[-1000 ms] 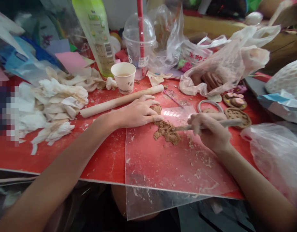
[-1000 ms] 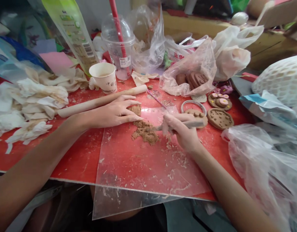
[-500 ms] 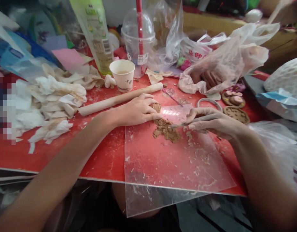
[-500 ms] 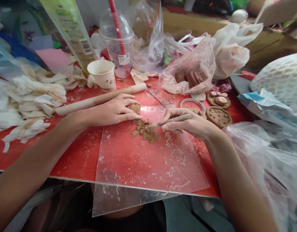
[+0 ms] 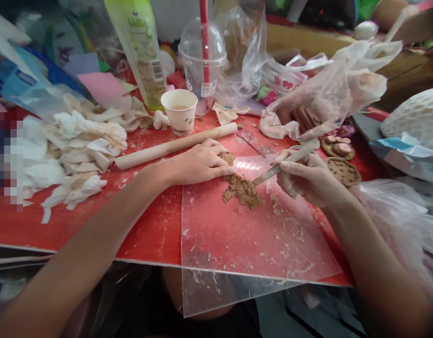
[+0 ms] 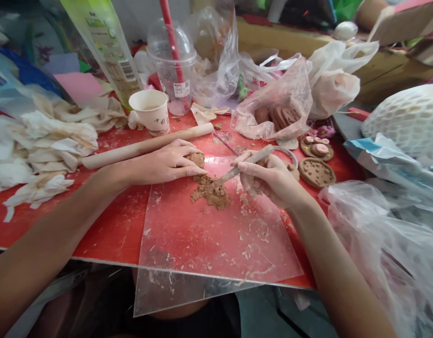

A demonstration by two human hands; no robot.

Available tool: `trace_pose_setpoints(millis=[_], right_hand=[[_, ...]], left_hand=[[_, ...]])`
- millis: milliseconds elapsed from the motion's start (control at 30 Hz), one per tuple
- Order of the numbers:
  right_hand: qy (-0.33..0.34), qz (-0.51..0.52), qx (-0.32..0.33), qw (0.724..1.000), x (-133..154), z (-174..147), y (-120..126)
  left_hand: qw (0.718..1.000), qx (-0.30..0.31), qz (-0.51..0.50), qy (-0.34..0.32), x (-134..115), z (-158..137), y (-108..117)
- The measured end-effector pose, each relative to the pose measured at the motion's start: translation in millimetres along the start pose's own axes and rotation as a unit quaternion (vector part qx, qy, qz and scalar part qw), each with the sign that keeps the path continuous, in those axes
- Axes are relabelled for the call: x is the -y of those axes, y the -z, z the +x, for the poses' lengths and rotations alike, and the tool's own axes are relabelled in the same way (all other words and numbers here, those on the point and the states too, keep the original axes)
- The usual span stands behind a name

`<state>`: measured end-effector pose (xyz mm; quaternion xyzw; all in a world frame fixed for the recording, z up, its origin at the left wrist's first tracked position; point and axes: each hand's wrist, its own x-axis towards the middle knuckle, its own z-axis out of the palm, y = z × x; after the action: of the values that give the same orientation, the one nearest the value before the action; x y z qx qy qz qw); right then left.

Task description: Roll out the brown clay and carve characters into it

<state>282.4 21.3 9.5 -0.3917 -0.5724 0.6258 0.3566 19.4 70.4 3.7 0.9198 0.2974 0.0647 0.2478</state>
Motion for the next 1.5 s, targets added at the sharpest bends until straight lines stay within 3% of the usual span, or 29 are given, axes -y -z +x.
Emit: trace_pose_setpoints(millis=[200, 433, 667, 1067, 1333, 1500], right_hand=[[-0.029, -0.084, -0.061, 0.994, -5.2, 6.3, -13.1], [0.074, -0.055, -0.171, 0.981, -4.8, 6.2, -7.3], [0.023, 0.014, -0.089, 0.996, -5.0, 7.5, -19.0], [-0.065, -0.060, -0.124, 0.988, -11.1, 12.0, 1.6], [-0.015, 0.026, -0.140, 0.990, -3.8, 8.6, -0.6], [-0.036, 0.016, -0.109, 0.993, -9.3, 10.8, -14.1]], left_hand=[[0.999, -0.006, -0.023, 0.025, -4.1, 0.6, 1.3], [1.000, -0.010, -0.017, 0.014, -1.4, 0.1, -0.7], [1.000, -0.005, -0.006, 0.023, -2.8, 1.5, 0.3], [0.999, 0.009, -0.002, 0.037, -4.3, 1.2, 1.9], [1.000, 0.008, -0.005, 0.024, -1.2, 1.0, 0.2], [1.000, -0.002, -0.010, 0.022, -1.5, 0.4, 0.5]])
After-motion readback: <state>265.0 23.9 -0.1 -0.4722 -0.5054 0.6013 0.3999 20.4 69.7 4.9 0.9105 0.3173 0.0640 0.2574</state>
